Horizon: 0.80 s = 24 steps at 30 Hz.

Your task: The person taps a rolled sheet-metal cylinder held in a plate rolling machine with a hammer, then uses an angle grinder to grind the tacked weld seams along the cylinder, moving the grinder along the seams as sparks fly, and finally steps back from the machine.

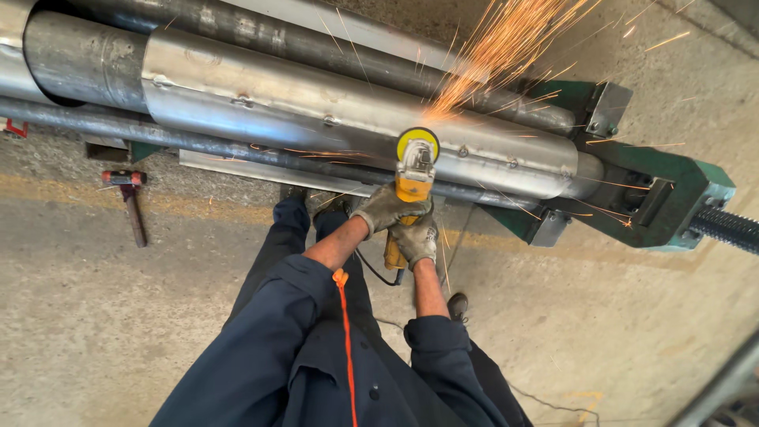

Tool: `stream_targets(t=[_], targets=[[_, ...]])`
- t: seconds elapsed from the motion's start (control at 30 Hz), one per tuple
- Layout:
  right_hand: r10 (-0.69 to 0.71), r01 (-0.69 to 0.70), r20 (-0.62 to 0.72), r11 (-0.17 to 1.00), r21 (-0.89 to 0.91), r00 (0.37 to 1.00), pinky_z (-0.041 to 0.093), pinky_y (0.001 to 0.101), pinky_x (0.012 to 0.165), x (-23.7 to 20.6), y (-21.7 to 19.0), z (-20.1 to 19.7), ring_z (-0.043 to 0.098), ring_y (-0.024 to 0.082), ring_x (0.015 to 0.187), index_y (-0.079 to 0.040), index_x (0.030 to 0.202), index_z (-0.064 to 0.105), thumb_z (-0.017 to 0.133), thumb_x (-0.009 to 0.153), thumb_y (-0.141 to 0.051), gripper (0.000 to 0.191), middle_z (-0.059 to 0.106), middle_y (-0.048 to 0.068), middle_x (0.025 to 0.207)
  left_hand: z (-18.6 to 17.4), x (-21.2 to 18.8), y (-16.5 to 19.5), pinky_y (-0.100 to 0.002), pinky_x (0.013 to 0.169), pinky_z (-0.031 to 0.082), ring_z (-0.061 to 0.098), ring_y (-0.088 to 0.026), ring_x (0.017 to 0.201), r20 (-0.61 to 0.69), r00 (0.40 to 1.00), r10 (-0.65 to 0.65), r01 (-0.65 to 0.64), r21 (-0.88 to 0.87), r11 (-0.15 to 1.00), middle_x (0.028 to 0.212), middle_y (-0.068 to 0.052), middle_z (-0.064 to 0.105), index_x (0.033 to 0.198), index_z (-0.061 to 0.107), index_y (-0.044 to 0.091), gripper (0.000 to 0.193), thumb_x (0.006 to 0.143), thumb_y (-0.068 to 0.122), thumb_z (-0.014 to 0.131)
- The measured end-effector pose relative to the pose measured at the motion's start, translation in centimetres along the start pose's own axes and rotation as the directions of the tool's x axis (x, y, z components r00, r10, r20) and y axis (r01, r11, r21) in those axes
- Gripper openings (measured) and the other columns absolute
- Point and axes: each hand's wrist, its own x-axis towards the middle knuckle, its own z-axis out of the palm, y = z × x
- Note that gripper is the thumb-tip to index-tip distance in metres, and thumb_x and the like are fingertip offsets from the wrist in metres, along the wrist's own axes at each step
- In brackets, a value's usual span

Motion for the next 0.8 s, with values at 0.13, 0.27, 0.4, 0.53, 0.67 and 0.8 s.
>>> stream_targets(t=[0.13,0.27,0.4,0.53,0.67,0.8], targets=[[-0.014,0.014,0.01,0.999,0.051,1.0,0.058,0.0418,0.09,-0.5,-0.1,0.0,0.073,0.032,0.104,-0.007,0.129,0.055,0.082,0.068,-0.025,0.07,0.074,0.015,0.113,0.1,-0.2,0.1,-0.034,0.095,0.056,0.074,-0.019,0.106,0.017,0.999,-0.039,0.036,0.142,0.989,0.115,-0.006,0.078,0.119,0.075,0.013,0.052,0.08,0.047,0.08],[-0.013,0.013,-0.026,1.0,-0.003,1.0,0.056,0.0418,0.091,-0.8,-0.1,0.1,0.071,0.032,0.107,-0.006,0.133,0.051,0.084,0.064,-0.023,0.078,0.072,0.015,0.115,0.1,-0.7,0.2,-0.034,0.097,0.055,0.073,-0.019,0.108,0.018,1.0,-0.014,0.012,0.107,0.994,0.116,-0.005,0.078,0.12,0.074,0.015,0.052,0.08,0.047,0.081],[0.009,-0.009,-0.008,0.999,0.034,1.0,0.056,0.0412,0.091,-0.8,-0.4,0.5,0.071,0.033,0.107,-0.006,0.136,0.048,0.082,0.065,-0.024,0.08,0.071,0.016,0.116,-0.5,-1.0,0.3,-0.033,0.098,0.057,0.075,-0.019,0.108,0.029,0.998,-0.06,0.058,0.065,0.996,0.116,-0.005,0.079,0.118,0.075,0.015,0.053,0.078,0.049,0.081],[0.051,-0.05,-0.003,0.998,0.048,0.999,0.056,0.0407,0.093,-0.8,-0.9,-0.1,0.072,0.032,0.109,-0.006,0.134,0.05,0.081,0.068,-0.026,0.075,0.073,0.015,0.117,-0.2,0.0,0.8,-0.034,0.099,0.054,0.073,-0.019,0.109,0.066,0.997,-0.041,0.03,0.16,0.987,0.118,-0.005,0.077,0.121,0.074,0.015,0.053,0.08,0.048,0.08],[-0.026,0.025,-0.035,1.0,-0.011,0.999,0.055,0.0417,0.093,-0.3,-1.4,-0.4,0.069,0.033,0.11,-0.005,0.134,0.049,0.085,0.066,-0.025,0.08,0.07,0.017,0.119,-0.4,0.1,0.8,-0.033,0.098,0.056,0.073,-0.019,0.109,0.018,1.0,-0.023,0.024,-0.04,0.999,0.118,-0.005,0.077,0.119,0.073,0.014,0.057,0.075,0.048,0.082],[-0.03,0.029,0.011,0.997,0.069,0.999,0.057,0.0398,0.092,0.4,-1.6,-0.4,0.071,0.03,0.109,-0.006,0.135,0.051,0.084,0.067,-0.025,0.077,0.072,0.015,0.119,-0.7,0.7,0.6,-0.033,0.096,0.057,0.075,-0.017,0.107,0.002,0.998,-0.068,0.067,0.132,0.989,0.115,-0.004,0.079,0.118,0.075,0.016,0.056,0.076,0.052,0.079]])
